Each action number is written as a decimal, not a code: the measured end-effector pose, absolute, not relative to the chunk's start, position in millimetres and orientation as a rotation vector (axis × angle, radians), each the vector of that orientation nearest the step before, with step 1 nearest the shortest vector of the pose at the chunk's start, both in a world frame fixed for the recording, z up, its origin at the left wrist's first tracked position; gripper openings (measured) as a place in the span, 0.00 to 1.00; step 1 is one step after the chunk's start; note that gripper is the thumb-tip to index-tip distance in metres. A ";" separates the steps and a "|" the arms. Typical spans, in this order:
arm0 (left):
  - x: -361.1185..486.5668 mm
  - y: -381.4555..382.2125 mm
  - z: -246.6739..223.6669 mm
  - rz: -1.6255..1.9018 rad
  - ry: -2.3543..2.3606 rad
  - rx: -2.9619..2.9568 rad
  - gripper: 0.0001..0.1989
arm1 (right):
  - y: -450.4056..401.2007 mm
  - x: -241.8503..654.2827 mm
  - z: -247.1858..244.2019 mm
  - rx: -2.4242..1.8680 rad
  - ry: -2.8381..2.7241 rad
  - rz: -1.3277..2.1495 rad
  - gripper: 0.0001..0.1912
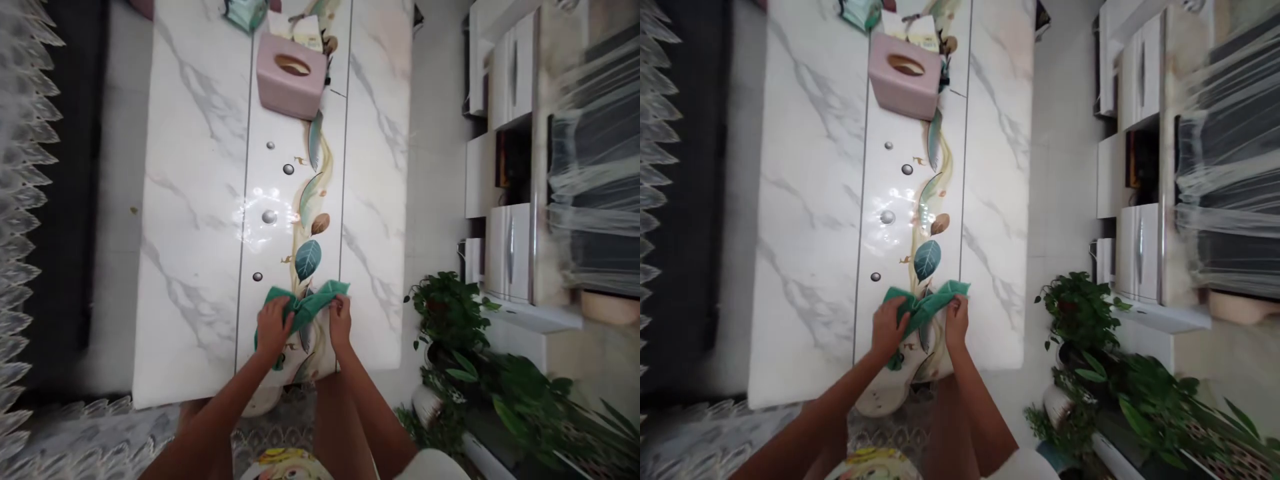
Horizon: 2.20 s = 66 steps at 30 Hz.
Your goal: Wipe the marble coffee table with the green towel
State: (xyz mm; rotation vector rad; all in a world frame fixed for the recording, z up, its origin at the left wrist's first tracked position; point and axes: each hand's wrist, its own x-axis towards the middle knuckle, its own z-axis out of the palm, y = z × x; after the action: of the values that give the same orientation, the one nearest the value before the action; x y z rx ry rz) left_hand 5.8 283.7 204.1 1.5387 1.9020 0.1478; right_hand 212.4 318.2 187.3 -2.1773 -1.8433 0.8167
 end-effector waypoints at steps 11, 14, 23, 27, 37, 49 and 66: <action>-70.4 399.7 248.0 -0.179 1.597 1.792 0.04 | 436.9 247.9 252.8 -2.081 -2.426 0.502 0.06; -109.0 455.1 280.5 0.023 1.807 1.794 0.07 | 490.7 254.6 286.1 -1.949 -2.401 0.244 0.10; -155.3 480.5 420.4 0.446 2.057 2.022 0.30 | 544.7 238.3 383.4 -1.572 -2.453 -0.211 0.22; -158.6 410.2 403.7 0.297 1.998 2.124 0.22 | 493.1 243.7 373.5 -1.448 -2.629 -0.056 0.20; -118.8 210.7 299.4 -0.348 1.421 1.902 0.12 | 266.0 236.1 289.9 -1.554 -2.856 0.884 0.17; -9.5 380.0 158.1 0.034 1.895 1.895 0.31 | 384.2 159.8 150.0 -1.824 -2.540 0.594 0.31; 53.6 538.4 159.3 0.342 1.929 1.908 0.32 | 581.1 196.0 161.6 -1.729 -2.558 0.387 0.32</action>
State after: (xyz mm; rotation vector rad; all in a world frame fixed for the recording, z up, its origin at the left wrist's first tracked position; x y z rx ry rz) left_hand 53.6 538.4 159.3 1.9077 1.9292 0.3425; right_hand 196.0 581.1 161.6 -1.7290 -2.5578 0.3867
